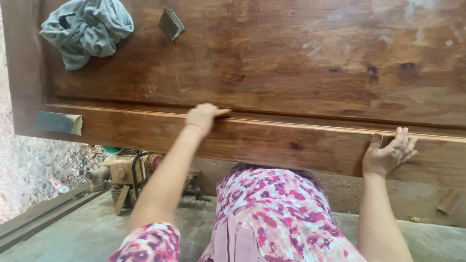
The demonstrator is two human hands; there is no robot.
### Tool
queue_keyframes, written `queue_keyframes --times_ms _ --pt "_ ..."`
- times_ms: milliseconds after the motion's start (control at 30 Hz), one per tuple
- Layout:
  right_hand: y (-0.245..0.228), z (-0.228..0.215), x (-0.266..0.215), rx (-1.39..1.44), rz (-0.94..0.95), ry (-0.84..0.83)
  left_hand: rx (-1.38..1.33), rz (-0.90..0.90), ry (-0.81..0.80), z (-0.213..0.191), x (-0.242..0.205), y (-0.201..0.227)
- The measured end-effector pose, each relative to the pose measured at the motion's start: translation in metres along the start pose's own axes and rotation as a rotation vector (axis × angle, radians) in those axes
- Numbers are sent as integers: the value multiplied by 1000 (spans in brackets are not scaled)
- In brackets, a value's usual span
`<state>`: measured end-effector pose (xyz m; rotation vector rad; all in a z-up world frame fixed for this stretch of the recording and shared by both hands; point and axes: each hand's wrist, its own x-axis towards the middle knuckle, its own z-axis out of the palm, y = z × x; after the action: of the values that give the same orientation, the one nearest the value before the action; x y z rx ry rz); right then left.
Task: Sanding a wooden door manually using sandpaper.
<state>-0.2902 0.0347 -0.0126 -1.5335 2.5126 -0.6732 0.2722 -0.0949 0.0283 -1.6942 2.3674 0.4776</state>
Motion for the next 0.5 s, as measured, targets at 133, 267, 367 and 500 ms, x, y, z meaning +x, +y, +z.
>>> queue_keyframes --times_ms 133,267,367,500 --pt "-9 -2 5 -47 25 -17 34 -79 42 9 -8 -28" --pt "-13 -3 5 -71 54 -59 9 193 120 -4 10 64" --pt "-9 -2 6 -74 36 -61 -20 306 291 27 41 150" --pt "-5 0 6 -89 33 -80 -123 282 549 51 56 197"
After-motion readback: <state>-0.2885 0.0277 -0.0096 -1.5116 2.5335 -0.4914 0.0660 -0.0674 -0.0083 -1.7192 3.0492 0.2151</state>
